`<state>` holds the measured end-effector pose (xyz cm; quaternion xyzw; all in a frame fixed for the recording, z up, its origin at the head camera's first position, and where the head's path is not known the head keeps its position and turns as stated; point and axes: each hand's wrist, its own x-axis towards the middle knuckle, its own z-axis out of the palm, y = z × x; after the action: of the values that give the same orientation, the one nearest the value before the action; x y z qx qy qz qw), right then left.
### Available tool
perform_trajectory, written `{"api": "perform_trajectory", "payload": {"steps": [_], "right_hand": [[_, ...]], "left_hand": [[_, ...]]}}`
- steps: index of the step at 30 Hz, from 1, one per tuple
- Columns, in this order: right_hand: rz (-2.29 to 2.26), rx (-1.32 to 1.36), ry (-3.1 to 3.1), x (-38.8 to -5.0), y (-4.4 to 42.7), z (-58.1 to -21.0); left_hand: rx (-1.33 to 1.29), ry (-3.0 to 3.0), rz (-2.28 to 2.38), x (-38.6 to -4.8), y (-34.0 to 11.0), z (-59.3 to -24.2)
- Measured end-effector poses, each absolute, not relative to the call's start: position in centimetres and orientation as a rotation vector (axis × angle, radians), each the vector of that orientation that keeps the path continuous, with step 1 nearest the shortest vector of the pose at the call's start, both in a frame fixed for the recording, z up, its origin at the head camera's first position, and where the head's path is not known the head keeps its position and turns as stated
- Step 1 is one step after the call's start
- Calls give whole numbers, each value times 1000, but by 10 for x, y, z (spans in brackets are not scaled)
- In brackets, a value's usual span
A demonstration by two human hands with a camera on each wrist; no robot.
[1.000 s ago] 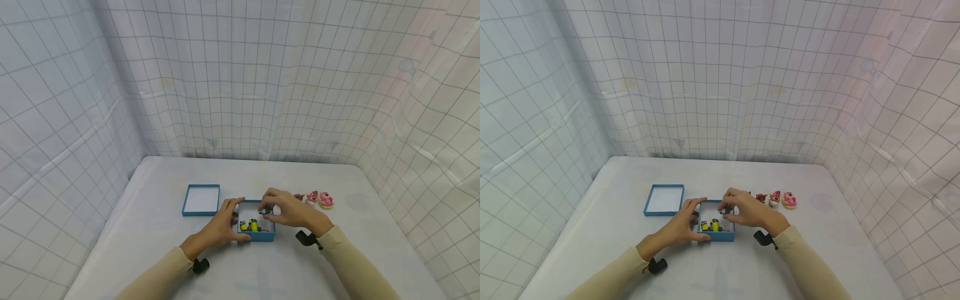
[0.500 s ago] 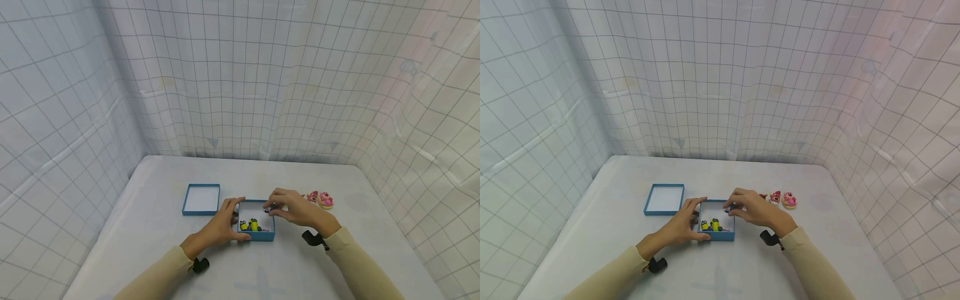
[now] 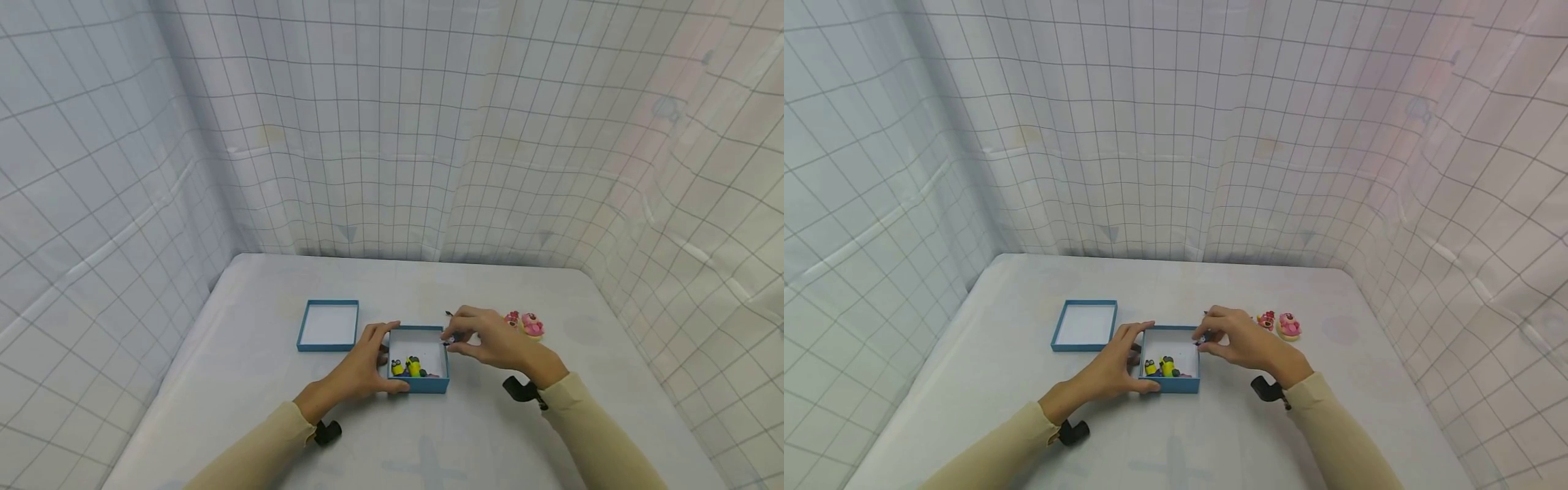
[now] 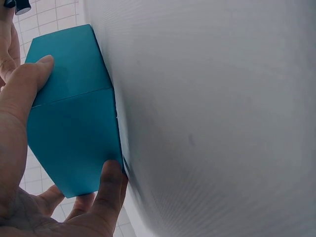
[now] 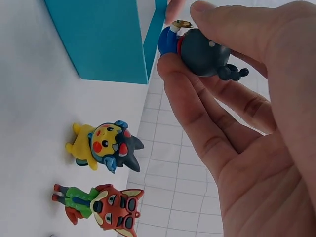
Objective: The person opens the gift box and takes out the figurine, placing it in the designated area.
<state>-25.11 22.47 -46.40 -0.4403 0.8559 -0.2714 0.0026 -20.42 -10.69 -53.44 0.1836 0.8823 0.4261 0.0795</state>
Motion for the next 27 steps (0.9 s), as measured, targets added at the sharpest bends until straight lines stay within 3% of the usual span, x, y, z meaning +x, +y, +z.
{"api": "perform_trajectory", "payload": {"steps": [10, 27], "right_hand": [[-855, -1341, 2712, -251, 233, -468], [-824, -1052, 2761, -247, 238, -476]], "left_hand": [[550, 2640, 1269, -204, -107, -535], [546, 2642, 1265, -204, -107, -534]]}}
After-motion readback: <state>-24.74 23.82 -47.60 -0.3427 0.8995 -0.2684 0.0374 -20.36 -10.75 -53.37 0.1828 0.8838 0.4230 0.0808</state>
